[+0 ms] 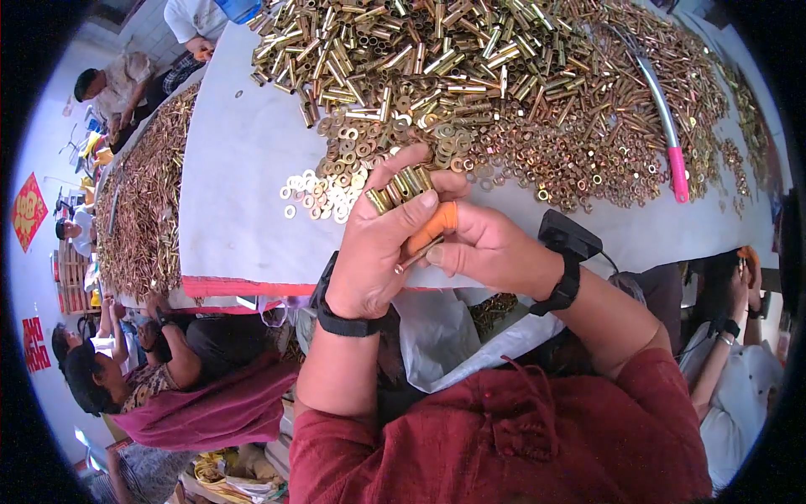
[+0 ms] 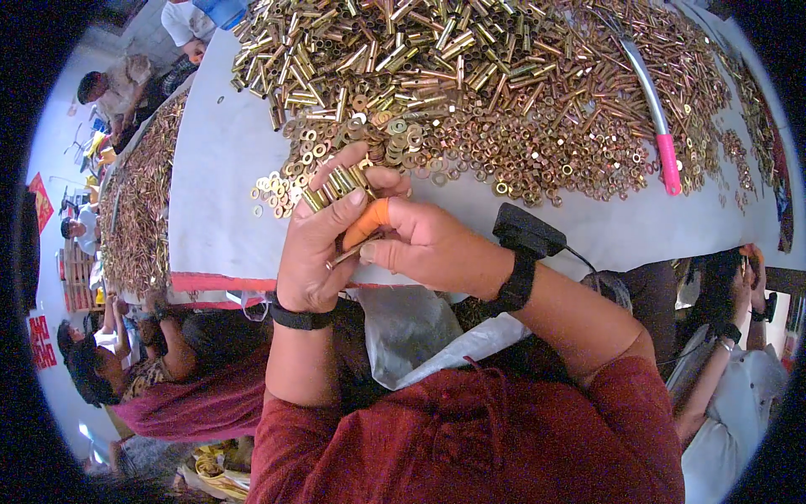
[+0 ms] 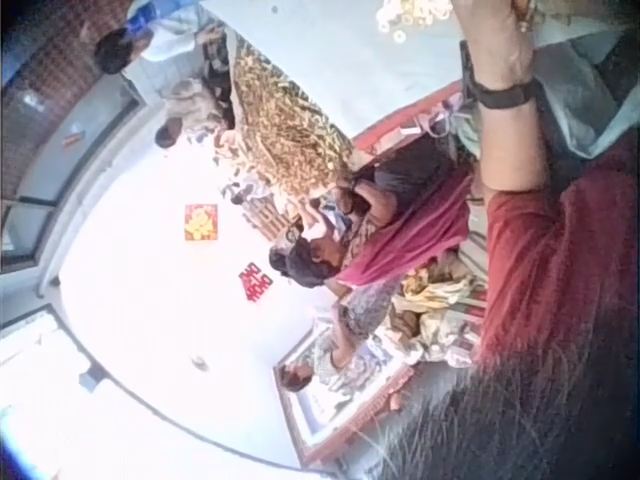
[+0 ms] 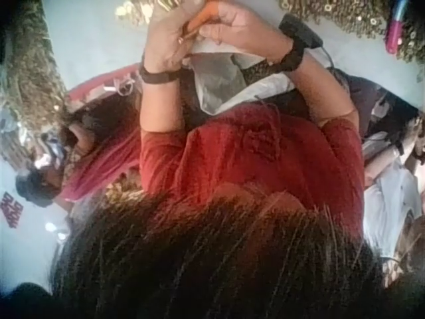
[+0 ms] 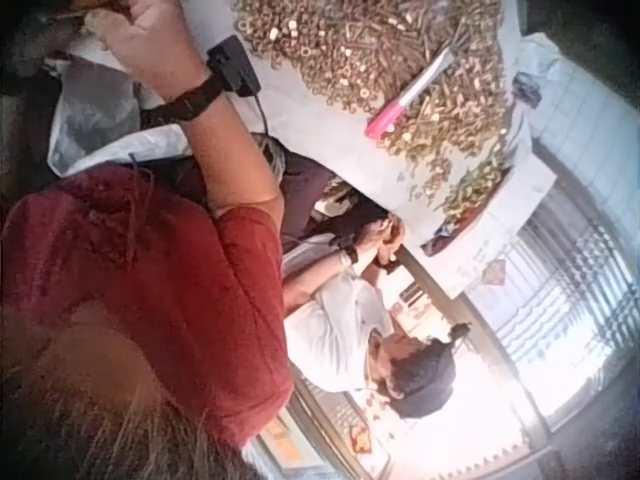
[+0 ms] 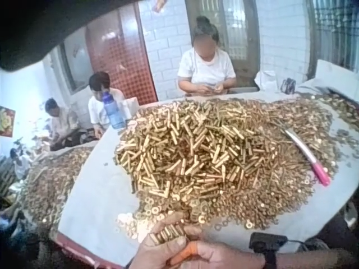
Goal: The person sorts and assembles small brass washers, brass pins, and metal tubes by hand at a workbench.
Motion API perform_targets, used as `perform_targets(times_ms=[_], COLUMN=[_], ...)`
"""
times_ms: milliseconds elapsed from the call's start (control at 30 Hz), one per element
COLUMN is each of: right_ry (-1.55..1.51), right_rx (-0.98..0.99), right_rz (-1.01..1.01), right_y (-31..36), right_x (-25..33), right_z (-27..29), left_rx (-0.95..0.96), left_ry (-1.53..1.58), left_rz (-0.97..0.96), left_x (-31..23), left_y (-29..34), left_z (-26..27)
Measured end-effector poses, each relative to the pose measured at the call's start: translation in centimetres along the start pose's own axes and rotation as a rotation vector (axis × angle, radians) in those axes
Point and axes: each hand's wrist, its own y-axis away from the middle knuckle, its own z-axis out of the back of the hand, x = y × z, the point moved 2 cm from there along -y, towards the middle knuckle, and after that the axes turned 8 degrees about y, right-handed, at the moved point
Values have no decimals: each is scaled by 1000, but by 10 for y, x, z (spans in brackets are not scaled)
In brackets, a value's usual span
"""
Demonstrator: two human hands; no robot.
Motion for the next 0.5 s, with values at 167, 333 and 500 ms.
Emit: perform_targets(times_ms=[167,333,500], right_ry=[12,-61,368], right_rx=[-15,-24,-267], right_rz=[-42,-61,33], right_y=[-4,-3,11], right_x=[-2,11,53], right_z=[1,6,28], left_rx=[-109,-111,-308], left_ry=[-16,-7,-72], left_rz=[88,94,-43], left_x=[1,-4,-1], left_y=[1,1,-5], left_z=[2,5,-1])
